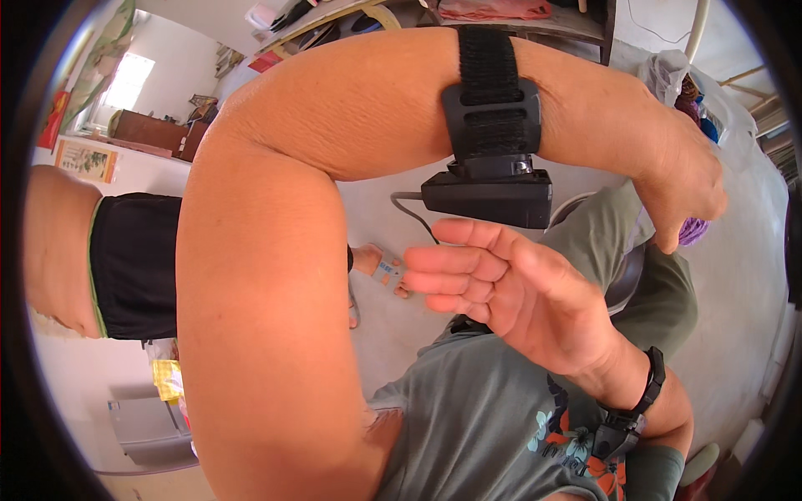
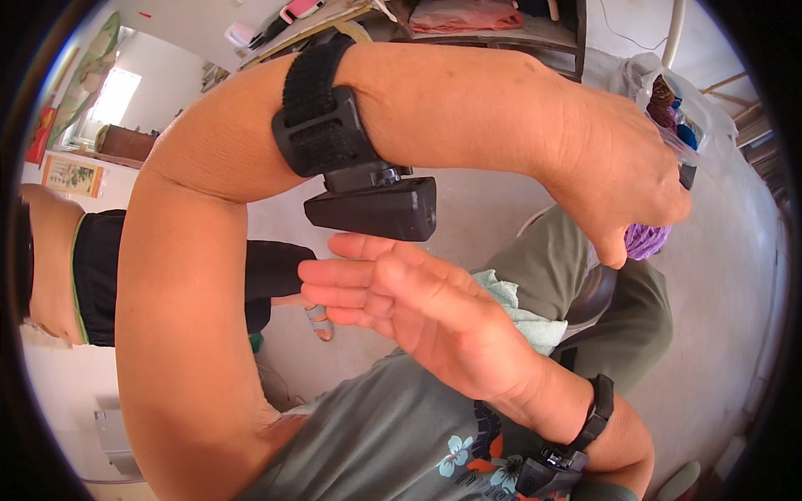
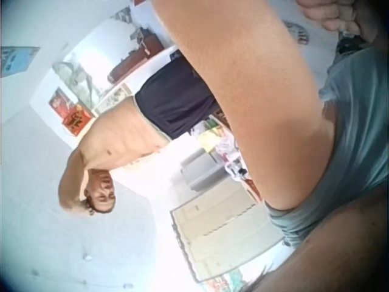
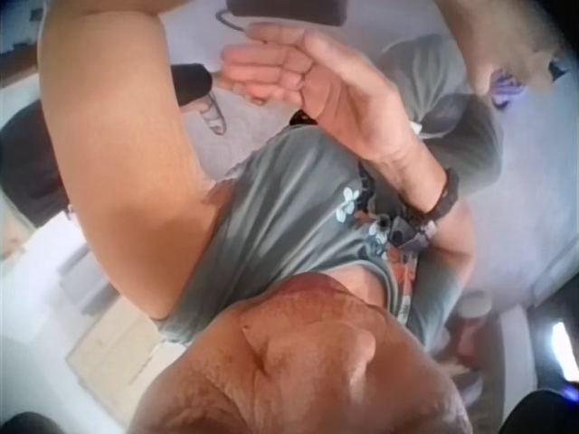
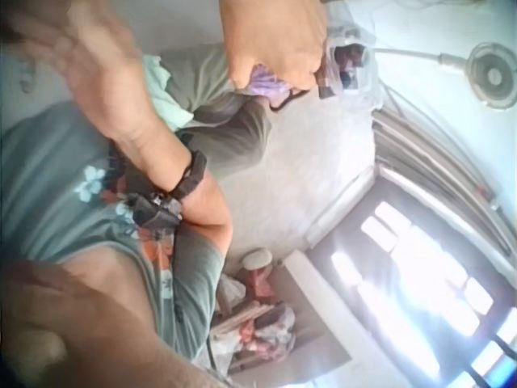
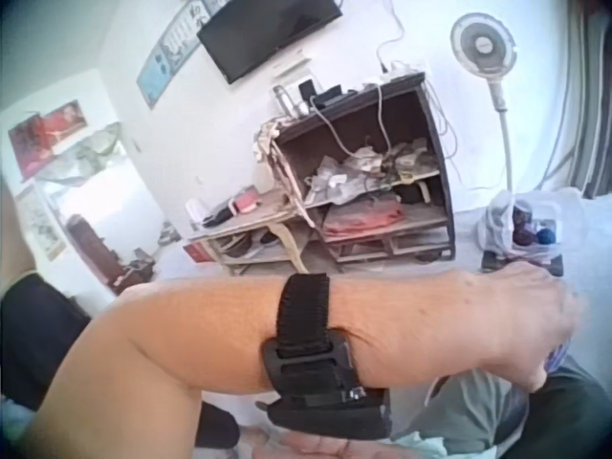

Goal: The person winds purple yarn into a ball by hand while seated.

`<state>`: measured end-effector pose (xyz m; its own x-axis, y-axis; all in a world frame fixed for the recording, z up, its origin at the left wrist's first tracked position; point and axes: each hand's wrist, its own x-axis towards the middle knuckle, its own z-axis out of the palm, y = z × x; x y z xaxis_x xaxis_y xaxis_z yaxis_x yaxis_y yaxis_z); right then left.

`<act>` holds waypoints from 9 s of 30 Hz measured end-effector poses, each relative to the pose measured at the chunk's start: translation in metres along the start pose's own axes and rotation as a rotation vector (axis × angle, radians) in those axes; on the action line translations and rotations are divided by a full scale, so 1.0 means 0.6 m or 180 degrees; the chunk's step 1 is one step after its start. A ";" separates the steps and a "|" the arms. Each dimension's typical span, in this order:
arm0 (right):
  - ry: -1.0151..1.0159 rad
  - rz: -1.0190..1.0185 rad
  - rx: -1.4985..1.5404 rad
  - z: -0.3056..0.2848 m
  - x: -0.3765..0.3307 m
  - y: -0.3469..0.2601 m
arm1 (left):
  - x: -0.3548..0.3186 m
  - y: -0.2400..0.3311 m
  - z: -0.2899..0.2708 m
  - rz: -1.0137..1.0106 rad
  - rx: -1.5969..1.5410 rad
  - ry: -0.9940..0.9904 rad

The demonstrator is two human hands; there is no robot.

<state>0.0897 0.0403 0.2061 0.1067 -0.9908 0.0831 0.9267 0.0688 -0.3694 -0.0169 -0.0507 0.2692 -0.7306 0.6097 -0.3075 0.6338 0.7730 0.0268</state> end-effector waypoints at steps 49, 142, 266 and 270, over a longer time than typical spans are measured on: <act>-0.0282 0.0166 -0.1243 0.079 0.024 -0.027 | 0.053 -0.005 0.020 0.0687 -0.0467 0.0872; 0.3372 -0.1928 -0.0946 -0.375 -0.372 0.030 | 0.214 0.058 0.435 -0.0018 -0.5731 0.0394; 0.2542 -0.1308 -0.2067 -0.260 -0.367 -0.010 | 0.157 0.049 0.323 0.0149 -0.5821 0.0574; 0.2573 -0.1718 -0.1844 -0.243 -0.360 -0.016 | 0.168 0.056 0.367 -0.0352 -0.5879 0.0780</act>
<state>0.0050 0.2366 0.0567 -0.7157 -0.6739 -0.1834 0.4520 -0.2468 -0.8572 -0.0132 -0.0017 0.0295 -0.8660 0.4285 -0.2578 -0.3324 -0.1081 0.9369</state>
